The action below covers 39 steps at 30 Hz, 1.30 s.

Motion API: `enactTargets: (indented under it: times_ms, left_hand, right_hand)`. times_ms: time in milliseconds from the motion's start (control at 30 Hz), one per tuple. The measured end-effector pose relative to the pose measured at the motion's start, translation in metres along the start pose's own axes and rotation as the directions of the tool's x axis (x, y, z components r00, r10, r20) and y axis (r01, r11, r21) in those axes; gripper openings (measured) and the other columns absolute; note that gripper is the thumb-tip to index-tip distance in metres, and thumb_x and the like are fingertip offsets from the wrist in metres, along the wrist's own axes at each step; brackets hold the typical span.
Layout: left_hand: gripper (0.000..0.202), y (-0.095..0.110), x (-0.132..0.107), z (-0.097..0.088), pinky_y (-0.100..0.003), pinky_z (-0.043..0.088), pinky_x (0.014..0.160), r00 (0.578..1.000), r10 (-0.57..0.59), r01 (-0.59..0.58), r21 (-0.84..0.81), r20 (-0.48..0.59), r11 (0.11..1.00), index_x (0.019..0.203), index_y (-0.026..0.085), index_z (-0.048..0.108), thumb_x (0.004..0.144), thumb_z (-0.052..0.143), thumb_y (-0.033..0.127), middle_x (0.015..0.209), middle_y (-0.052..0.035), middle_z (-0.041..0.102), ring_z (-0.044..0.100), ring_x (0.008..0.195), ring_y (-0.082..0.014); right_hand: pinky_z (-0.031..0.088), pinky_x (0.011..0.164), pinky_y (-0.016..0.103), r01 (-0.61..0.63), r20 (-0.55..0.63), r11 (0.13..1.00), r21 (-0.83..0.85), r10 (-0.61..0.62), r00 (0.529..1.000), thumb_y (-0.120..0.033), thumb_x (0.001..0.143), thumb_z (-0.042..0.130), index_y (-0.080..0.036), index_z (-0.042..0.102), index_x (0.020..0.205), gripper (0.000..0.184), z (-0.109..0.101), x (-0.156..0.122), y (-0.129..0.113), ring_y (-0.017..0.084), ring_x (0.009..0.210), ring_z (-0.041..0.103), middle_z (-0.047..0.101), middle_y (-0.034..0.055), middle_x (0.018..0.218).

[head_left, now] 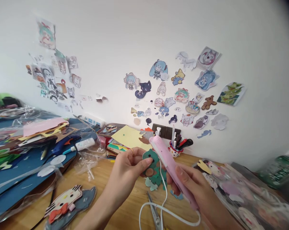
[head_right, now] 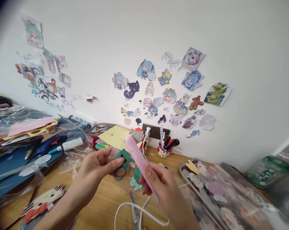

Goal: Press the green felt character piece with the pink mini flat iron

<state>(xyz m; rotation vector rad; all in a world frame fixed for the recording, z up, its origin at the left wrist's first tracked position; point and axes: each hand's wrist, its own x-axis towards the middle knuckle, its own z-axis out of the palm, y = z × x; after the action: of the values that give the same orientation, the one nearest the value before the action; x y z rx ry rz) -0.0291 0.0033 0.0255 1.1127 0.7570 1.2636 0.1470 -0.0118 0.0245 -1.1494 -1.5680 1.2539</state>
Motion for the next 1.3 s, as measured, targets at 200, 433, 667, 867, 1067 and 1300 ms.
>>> enactTargets:
  times_ms: [200, 433, 667, 867, 1067, 1300]
  left_hand:
    - [0.012, -0.0018, -0.0007, -0.0008, -0.02, 0.037, 0.05, 1.0, -0.002, 0.002, 0.017, 0.011, 1.0, 0.07, 0.013, 0.054, 0.073, 0.061, 0.023, 0.057, -0.002, 0.062, 0.05, 0.05, -0.0091]
    - [0.013, -0.0004, -0.0017, 0.0001, -0.019, 0.038, 0.048, 1.0, -0.008, 0.009, 0.029, -0.024, 1.0, 0.069, 0.012, 0.056, 0.071, 0.063, 0.022, 0.055, -0.0025, 0.062, 0.051, 0.049, -0.0095]
    - [0.012, 0.0015, -0.0017, 0.0011, -0.019, 0.038, 0.047, 0.999, -0.01, 0.01, 0.022, -0.038, 1.0, 0.069, 0.012, 0.056, 0.07, 0.064, 0.021, 0.053, -0.002, 0.062, 0.051, 0.048, -0.0095]
    - [0.013, 0.0004, -0.0007, 0.0011, -0.02, 0.039, 0.048, 0.999, -0.008, 0.01, 0.025, -0.044, 1.0, 0.069, 0.012, 0.057, 0.069, 0.066, 0.021, 0.055, -0.0028, 0.063, 0.053, 0.049, -0.0104]
    - [0.013, -0.0011, 0.0, -0.0003, -0.018, 0.039, 0.049, 1.0, -0.024, 0.025, 0.032, -0.018, 0.999, 0.071, 0.011, 0.056, 0.071, 0.065, 0.022, 0.055, -0.003, 0.064, 0.053, 0.05, -0.0091]
    - [0.012, -0.001, -0.0007, 0.0005, -0.018, 0.04, 0.05, 1.0, -0.021, 0.021, 0.031, -0.013, 0.999, 0.073, 0.012, 0.056, 0.072, 0.064, 0.02, 0.057, -0.0021, 0.063, 0.053, 0.051, -0.0087]
  right_hand:
    - [0.032, 0.049, 0.024, 0.019, 0.002, 0.999, -0.026, -0.019, 1.0, -0.043, 0.085, 0.043, -0.015, 0.056, 0.066, 0.036, 0.001, 0.0012, 0.0, 0.012, 0.052, 0.044, 0.05, -0.0009, 0.056]
    - [0.032, 0.048, 0.024, 0.048, -0.001, 0.999, -0.007, -0.048, 0.999, -0.042, 0.083, 0.046, -0.016, 0.054, 0.066, 0.032, 0.0024, 0.0043, 0.0053, 0.012, 0.052, 0.043, 0.049, -0.001, 0.058]
    - [0.032, 0.048, 0.024, 0.062, -0.013, 0.998, 0.017, -0.062, 0.998, -0.042, 0.083, 0.048, -0.016, 0.054, 0.067, 0.03, 0.003, 0.0032, 0.0048, 0.011, 0.051, 0.043, 0.048, -0.002, 0.059]
    - [0.033, 0.049, 0.024, 0.057, -0.016, 0.998, -0.005, -0.057, 0.998, -0.042, 0.082, 0.048, -0.017, 0.052, 0.067, 0.029, 0.003, 0.0024, 0.0015, 0.012, 0.053, 0.044, 0.048, -0.0014, 0.061]
    - [0.029, 0.047, 0.024, 0.051, -0.07, 0.997, 0.053, -0.047, 0.996, -0.044, 0.079, 0.052, -0.016, 0.053, 0.069, 0.029, 0.0054, 0.0028, 0.0036, 0.011, 0.05, 0.04, 0.048, -0.0017, 0.058]
    - [0.028, 0.047, 0.024, 0.056, -0.051, 0.997, 0.057, -0.053, 0.997, -0.041, 0.081, 0.05, -0.016, 0.05, 0.067, 0.028, 0.0059, 0.0022, 0.0037, 0.01, 0.051, 0.038, 0.045, -0.0026, 0.058]
